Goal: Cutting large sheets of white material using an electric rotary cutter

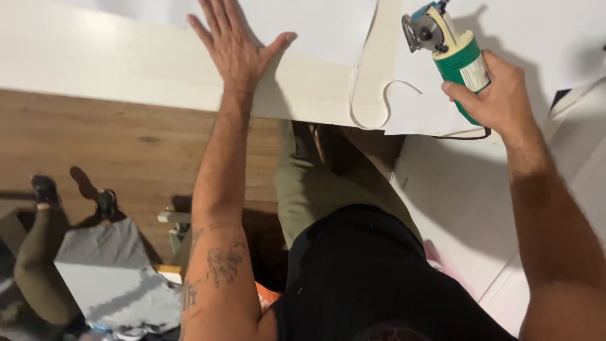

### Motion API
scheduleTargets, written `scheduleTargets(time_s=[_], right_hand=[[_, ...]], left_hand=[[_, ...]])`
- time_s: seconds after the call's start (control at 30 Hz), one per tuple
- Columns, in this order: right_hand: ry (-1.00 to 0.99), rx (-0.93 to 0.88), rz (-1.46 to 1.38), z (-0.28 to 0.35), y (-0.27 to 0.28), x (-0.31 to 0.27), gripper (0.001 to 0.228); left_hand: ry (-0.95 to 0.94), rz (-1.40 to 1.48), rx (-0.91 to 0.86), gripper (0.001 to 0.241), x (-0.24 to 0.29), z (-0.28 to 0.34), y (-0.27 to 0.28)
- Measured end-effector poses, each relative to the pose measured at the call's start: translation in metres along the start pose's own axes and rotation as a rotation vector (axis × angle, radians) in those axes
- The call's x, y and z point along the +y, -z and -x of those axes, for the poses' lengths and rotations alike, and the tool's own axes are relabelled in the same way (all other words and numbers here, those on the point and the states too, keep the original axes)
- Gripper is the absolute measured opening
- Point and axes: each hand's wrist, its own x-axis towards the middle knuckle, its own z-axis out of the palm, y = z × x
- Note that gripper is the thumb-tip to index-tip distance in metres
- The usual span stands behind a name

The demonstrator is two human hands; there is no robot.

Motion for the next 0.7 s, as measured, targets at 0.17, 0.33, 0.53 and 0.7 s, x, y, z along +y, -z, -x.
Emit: scheduleTargets(time_s=[0.17,0.33,0.53,0.7], right_hand=[[0.079,-0.001,-0.176,-0.009,-0.014,-0.001,0.028],[-0.062,-0.032,-0.535,0.021,-0.019,-0.007,0.026],[-0.090,0.032,-0.521,0.051,-0.015,0.026,0.023],[0.033,0.027,-0.060,0.038,-0.015,0.058,0.032]], left_hand=[[-0.029,0.062,0.131,0.148,-0.002,0.006,-0.009],[0.002,-0.060,-0.005,0.145,-0.003,0.023,-0.009],[0.031,0.004,0.018,0.152,-0.015,0.030,-0.030],[0.012,-0.155,0.151,0.154,-0.037,0.036,-0.066]])
